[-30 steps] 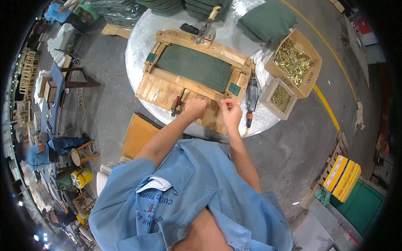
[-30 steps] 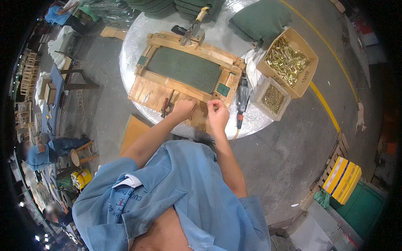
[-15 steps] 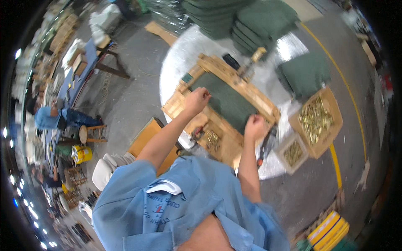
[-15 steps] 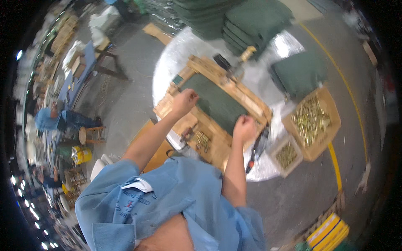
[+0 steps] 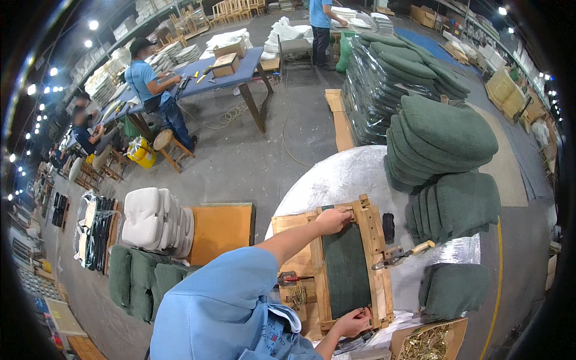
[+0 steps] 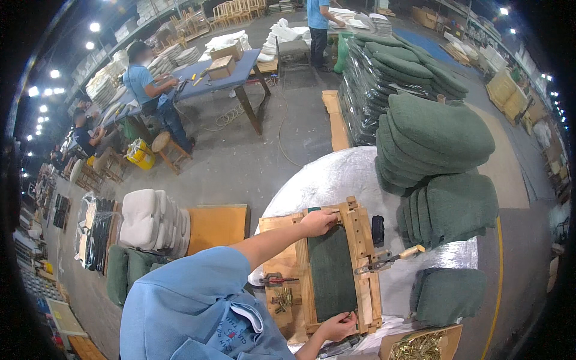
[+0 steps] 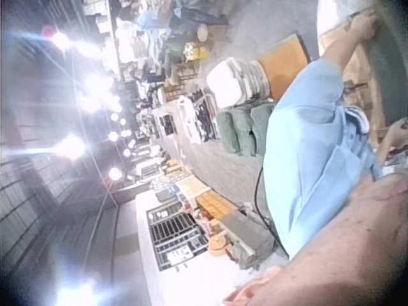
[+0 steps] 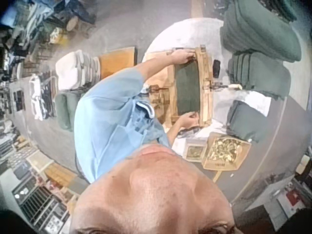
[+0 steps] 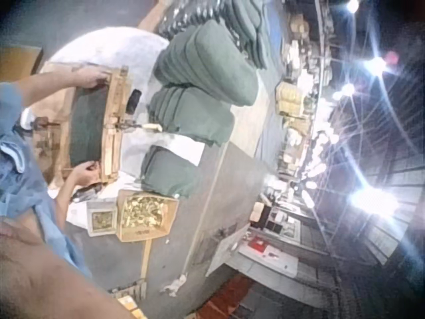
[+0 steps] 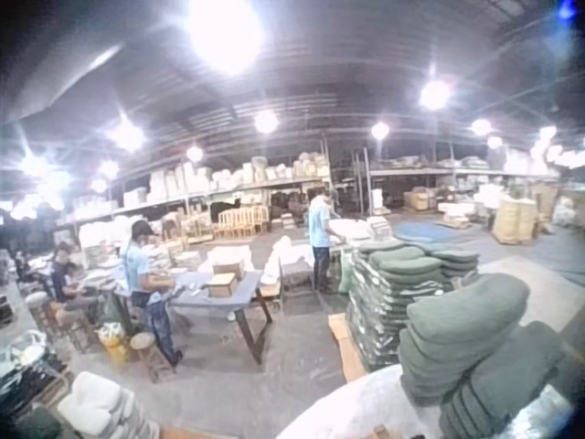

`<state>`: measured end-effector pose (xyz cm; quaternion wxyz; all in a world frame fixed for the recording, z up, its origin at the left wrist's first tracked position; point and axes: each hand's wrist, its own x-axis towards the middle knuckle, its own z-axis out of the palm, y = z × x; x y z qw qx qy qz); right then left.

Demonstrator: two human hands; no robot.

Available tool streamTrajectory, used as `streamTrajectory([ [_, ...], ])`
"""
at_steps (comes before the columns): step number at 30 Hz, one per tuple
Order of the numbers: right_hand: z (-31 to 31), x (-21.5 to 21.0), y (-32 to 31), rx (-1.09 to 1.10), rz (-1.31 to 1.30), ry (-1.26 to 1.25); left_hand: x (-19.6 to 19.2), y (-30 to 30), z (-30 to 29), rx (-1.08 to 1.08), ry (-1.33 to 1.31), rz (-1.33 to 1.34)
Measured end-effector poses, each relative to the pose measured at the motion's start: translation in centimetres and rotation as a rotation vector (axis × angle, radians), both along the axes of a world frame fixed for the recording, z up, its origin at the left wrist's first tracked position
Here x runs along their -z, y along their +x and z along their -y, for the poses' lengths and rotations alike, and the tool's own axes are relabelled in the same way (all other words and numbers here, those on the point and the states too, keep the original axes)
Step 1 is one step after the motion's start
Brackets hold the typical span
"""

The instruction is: The person assembles a wooden frame by attaching green fabric panels using a pneumatic staple gun. They position the fabric, clamp the frame, and drive staples into the wood, repeating the process for multiple sections.

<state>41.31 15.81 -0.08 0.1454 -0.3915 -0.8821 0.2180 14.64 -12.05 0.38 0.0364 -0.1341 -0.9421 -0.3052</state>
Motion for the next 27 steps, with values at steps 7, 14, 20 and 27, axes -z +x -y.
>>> streamTrajectory([
  [7,0.2,-0.1,-0.5,0.026,-0.051,-0.005,-0.8,-0.1,-0.5,0.019,-0.013,0.031],
  [14,0.4,0.1,-0.5,0.000,0.010,0.007,-0.6,-0.5,0.6,-0.014,-0.049,0.080],
  [20,2.1,-5.4,-0.6,0.084,0.082,-0.151,-2.4,0.1,-0.1,0.016,-0.013,0.112],
  [27,0.6,-0.7,-0.5,0.024,-0.037,-0.022,-1.8,-0.2,0.0,-0.004,0.022,0.146],
])
